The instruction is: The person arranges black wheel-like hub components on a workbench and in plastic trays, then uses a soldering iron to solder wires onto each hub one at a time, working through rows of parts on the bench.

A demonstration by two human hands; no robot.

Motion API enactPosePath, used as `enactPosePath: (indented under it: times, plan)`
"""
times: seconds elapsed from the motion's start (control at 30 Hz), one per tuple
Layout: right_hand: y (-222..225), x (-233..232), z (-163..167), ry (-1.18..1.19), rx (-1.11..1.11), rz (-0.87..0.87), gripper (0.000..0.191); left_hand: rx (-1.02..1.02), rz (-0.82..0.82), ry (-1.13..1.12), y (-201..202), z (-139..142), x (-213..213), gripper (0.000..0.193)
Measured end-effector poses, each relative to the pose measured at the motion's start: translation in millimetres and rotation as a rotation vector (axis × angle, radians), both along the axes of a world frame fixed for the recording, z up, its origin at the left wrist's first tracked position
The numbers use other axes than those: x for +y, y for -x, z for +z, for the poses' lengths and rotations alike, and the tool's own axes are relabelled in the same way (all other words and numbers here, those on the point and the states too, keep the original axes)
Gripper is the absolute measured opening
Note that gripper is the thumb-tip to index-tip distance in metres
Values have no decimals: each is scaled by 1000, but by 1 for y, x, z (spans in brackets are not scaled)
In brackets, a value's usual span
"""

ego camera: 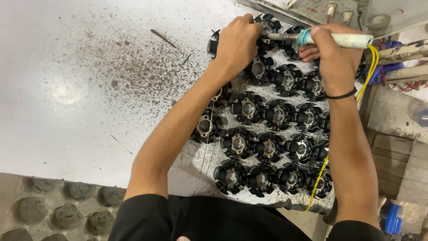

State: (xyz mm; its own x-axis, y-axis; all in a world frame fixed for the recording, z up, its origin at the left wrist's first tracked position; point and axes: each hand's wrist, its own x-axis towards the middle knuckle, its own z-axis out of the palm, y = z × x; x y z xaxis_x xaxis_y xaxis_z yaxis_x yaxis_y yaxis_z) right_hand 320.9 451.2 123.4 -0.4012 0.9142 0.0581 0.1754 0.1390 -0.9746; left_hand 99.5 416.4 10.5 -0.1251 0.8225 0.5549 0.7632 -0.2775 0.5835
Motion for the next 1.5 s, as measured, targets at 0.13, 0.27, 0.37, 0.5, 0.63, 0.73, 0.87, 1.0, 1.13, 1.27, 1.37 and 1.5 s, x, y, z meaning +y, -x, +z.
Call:
enactPosePath:
  times: [0.13, 0.27, 0.37, 0.5, 0.63, 0.73, 0.87, 1.0, 1.13, 1.27, 1.37, 1.5]
  plan:
    - [2, 5, 0, 5, 25, -28, 25, -6, 36, -11, -3, 4, 4, 12]
    - [-11, -3, 6, 83, 69, -49, 23, -98, 29, 71, 7, 20, -7, 7]
    - [-28, -33, 2, 149, 180, -127, 24, -83, -56, 221, 14, 26, -35, 5]
    - [-39, -87, -25, 31, 184, -127, 27, 27, -161, -14, 9, 25, -74, 21]
    - [-48, -108, -35, -62, 125, -49, 29, 86, -92, -2, 5, 25, -91, 23]
    - [-48, -108, -30, -46, 85, -60, 29, 50, -40, 64, 2, 29, -93, 23]
    - [-44, -109, -24, -71, 36, -36, 28, 104, -30, 85, 2, 32, -93, 21]
    - [-40, -112, -15, -90, -31, -28, 27, 116, -55, 97, 2, 30, -93, 20]
    - [-31, -109, -5, -94, -81, -28, 24, 105, -80, 111, 2, 25, -92, 23]
    - [-19, -99, 6, -19, -87, -60, 22, 127, -75, 147, -3, 21, -86, 23]
    - [-15, -89, 9, -43, -102, -75, 23, 121, -57, 135, -7, 16, -83, 24]
    - [-14, -84, 4, -63, -59, -87, 24, 107, -54, 146, -10, 9, -82, 23]
